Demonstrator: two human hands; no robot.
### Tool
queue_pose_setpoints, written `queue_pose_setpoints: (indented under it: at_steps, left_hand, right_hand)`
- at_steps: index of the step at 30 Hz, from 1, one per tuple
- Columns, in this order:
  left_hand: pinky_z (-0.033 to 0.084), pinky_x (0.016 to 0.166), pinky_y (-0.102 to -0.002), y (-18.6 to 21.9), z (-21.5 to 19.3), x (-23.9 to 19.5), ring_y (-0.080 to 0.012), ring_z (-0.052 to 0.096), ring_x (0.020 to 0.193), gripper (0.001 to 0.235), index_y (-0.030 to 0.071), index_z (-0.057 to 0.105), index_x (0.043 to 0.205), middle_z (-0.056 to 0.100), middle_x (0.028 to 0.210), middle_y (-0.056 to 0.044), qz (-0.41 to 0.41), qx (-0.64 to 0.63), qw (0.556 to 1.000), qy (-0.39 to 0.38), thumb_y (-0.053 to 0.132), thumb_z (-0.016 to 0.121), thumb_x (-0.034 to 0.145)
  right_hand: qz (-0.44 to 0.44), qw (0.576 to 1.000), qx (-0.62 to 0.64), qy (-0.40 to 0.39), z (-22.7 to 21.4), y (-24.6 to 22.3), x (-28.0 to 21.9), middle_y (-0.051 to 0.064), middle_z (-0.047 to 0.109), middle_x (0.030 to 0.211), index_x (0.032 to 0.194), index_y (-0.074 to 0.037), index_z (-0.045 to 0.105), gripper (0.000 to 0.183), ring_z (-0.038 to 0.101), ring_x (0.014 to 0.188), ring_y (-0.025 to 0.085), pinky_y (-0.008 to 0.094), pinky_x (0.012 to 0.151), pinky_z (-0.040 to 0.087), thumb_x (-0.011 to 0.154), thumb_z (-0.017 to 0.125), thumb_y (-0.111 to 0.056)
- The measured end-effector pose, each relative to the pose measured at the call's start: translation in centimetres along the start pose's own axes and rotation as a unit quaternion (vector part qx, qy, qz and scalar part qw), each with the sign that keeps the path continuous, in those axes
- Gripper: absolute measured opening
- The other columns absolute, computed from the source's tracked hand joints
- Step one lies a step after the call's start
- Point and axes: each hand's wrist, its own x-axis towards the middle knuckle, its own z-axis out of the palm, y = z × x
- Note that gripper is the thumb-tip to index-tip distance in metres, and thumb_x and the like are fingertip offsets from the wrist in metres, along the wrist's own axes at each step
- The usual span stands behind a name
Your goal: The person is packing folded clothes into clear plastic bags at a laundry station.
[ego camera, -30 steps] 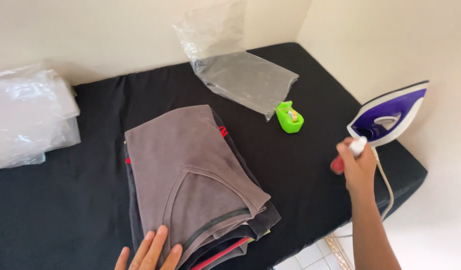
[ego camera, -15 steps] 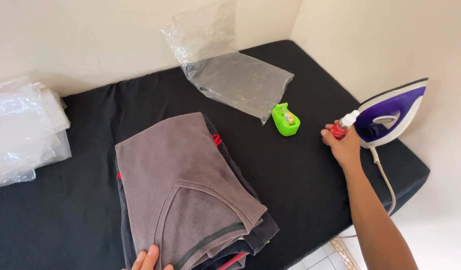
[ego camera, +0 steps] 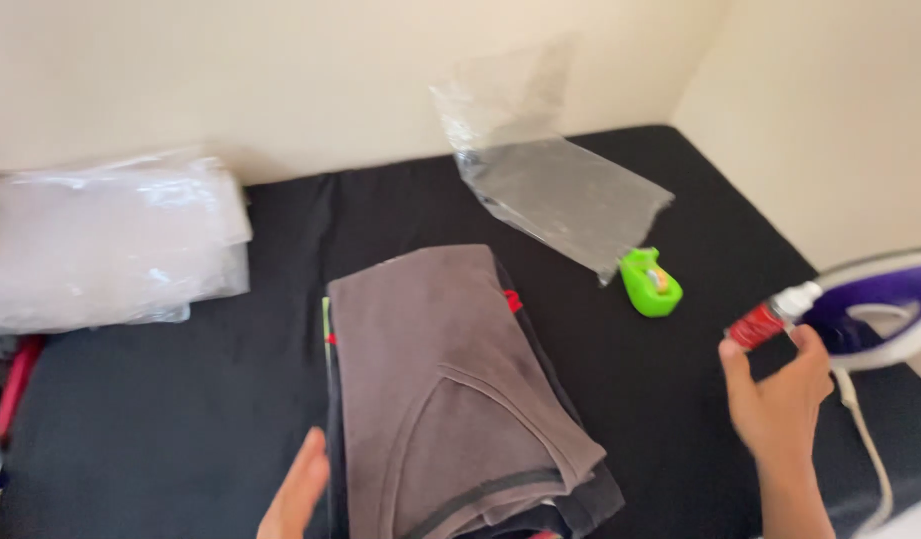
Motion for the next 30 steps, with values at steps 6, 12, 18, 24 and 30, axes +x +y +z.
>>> queue_pose_setpoints:
  at_steps: [6, 12, 18, 24, 30]
  left_hand:
    - [0.023, 0.112, -0.056, 19.3, -5.9, 18.8, -0.0426, 0.026, 0.148, 0.105, -0.004, 0.033, 0.149, 0.026, 0.160, -0.030, -0.032, 0.053, 0.993, -0.102, 0.055, 0.077, 0.074]
    - [0.016, 0.115, -0.060, 17.3, -0.9, 21.7, -0.0443, 0.018, 0.149, 0.102, 0.004, 0.034, 0.153, 0.021, 0.161, -0.027, 0.065, 0.121, 0.976, -0.169, 0.061, 0.072, 0.078]
    - [0.011, 0.113, -0.061, 16.7, -0.4, 21.1, -0.0446, 0.014, 0.154, 0.096, 0.005, 0.035, 0.151, 0.020, 0.167, -0.025, 0.048, 0.135, 0.965, -0.220, 0.064, 0.065, 0.082]
    - [0.011, 0.117, -0.065, 16.1, -0.6, 22.2, -0.0453, 0.014, 0.154, 0.094, 0.001, 0.034, 0.152, 0.020, 0.166, -0.028, 0.052, 0.121, 0.965, -0.227, 0.064, 0.063, 0.088]
    - [0.027, 0.119, -0.049, 14.1, 0.3, 26.9, -0.0405, 0.031, 0.150, 0.086, -0.006, 0.036, 0.150, 0.037, 0.158, -0.029, 0.032, 0.027, 0.987, -0.154, 0.051, 0.065, 0.093]
  right_hand:
    - [-0.324, 0.915, 0.182, -0.158, -4.9, -18.2, -1.6, 0.019, 0.049, 0.153, 0.140, -0.008, 0.055, 0.065, 0.039, 0.146, 0.039, 0.051, 0.120, 0.030, 0.086, 0.069, -0.042]
    - [-0.449, 0.801, 0.258, -0.301, 3.2, -21.8, -3.9, 0.028, 0.031, 0.161, 0.152, 0.000, 0.039, 0.077, 0.026, 0.151, 0.045, 0.053, 0.120, 0.023, 0.093, 0.066, -0.042]
    - [-0.425, 0.782, 0.303, -0.342, 7.1, -19.2, 1.2, 0.025, 0.039, 0.159, 0.150, 0.000, 0.043, 0.065, 0.033, 0.149, 0.043, 0.051, 0.120, 0.026, 0.097, 0.060, -0.033]
    - [-0.296, 0.870, -0.269, -0.289, 15.0, -14.8, 10.9, 0.014, 0.067, 0.122, 0.115, -0.007, 0.065, 0.038, 0.059, 0.117, 0.036, 0.049, 0.100, 0.048, 0.082, 0.067, -0.024]
    - [-0.306, 0.935, 0.027, -0.178, 13.8, -19.2, 18.4, 0.020, 0.072, 0.090, 0.097, -0.005, 0.070, 0.020, 0.068, 0.084, 0.043, 0.053, 0.073, 0.055, 0.088, 0.064, -0.022]
